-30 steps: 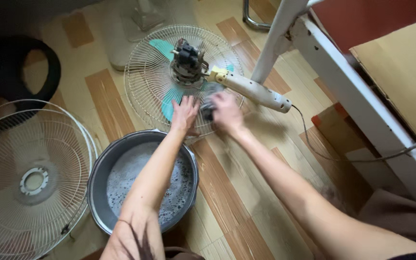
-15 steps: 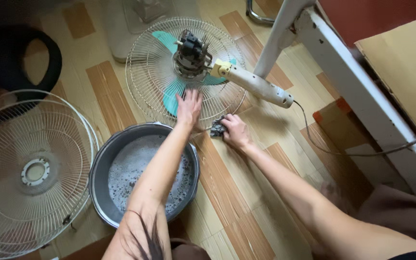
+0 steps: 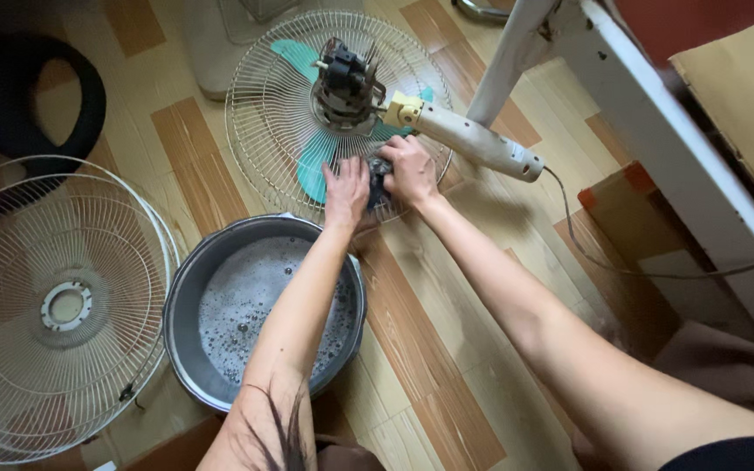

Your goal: The person cleans a disassembled electric fan by wiping the metal cage and blades with a wet cloth. They repeatedly dip the cloth into a bucket of soapy water, wring it out, and wipe different sections of the fan components.

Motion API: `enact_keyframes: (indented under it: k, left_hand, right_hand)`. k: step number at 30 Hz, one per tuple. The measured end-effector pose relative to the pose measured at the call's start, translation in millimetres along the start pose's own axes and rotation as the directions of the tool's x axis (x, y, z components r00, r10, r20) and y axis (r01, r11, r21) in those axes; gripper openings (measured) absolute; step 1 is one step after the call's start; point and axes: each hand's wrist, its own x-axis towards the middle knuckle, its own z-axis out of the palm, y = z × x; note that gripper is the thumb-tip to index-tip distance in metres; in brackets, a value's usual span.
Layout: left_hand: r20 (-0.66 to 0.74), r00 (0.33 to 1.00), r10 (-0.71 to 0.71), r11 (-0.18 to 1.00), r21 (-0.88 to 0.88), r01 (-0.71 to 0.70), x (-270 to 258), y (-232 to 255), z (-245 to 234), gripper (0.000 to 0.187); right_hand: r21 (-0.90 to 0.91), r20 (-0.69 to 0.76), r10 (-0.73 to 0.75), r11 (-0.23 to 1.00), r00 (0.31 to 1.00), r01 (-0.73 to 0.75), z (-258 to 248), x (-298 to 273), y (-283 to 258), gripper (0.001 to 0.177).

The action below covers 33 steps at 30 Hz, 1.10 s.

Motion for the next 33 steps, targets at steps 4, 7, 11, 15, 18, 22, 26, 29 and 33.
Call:
enact_keyframes:
  k: [4, 7, 11, 15, 18, 22, 26, 29, 33]
  left_hand:
    - [-0.074, 0.997, -0.031, 0.999, -0.028, 0.029, 2, -2, -7, 0.048]
    - [-0.03, 0.999, -0.018, 0.999, -0.037, 0.017, 1, 0, -10, 0.041]
    - [-0.118, 0.993, -0.03, 0.999, -0.04, 0.025, 0, 1, -8, 0.039]
    - [-0.08, 0.997, -0.011, 1.0, -0.024, 0.009, 4, 0, -6, 0.036]
    - [-0.09, 0.996, -0.024, 0.997, -0.072, 0.018, 6, 0, -6, 0.025]
    - [-0.123, 0.992, -0.033, 0.998, -0.059, 0.026, 7, 0, -4, 0.017]
    - [-0.148, 0.988, -0.045, 0.997, -0.073, 0.034, 11, 4, -1, 0.02]
    - [-0.205, 0.977, -0.062, 0.996, -0.08, 0.046, 5, 2, 0, 0.025]
    - [-0.059, 0.998, -0.038, 0.997, -0.076, 0.033, 7, 3, -6, 0.025]
  right_hand:
    - [-0.049, -0.081, -0.015, 0.999, 0.997, 0.011, 8, -27, -3, 0.046]
    - [-0.007, 0.01, 0.042, 0.999, 0.999, -0.042, 4, -42, 3, 0.038]
    - [-0.047, -0.02, -0.013, 0.999, 1.0, 0.013, 8, -5, 13, 0.038]
    - [-0.128, -0.006, 0.023, 0.992, 1.0, -0.024, 19, 17, 9, 0.035]
    - [-0.133, -0.085, -0.02, 0.991, 0.996, 0.008, 16, -15, 5, 0.037]
    - [-0.107, 0.023, 0.015, 0.994, 1.0, -0.013, -3, -74, 11, 0.039]
    - [-0.084, 0.064, 0.003, 0.996, 0.998, 0.003, -12, -107, 16, 0.039]
    - [-0.053, 0.094, 0.04, 0.998, 0.995, -0.035, -8, -111, 14, 0.038]
    - [-0.042, 0.304, 0.335, 0.94, 0.892, -0.338, -21, -80, 25, 0.034]
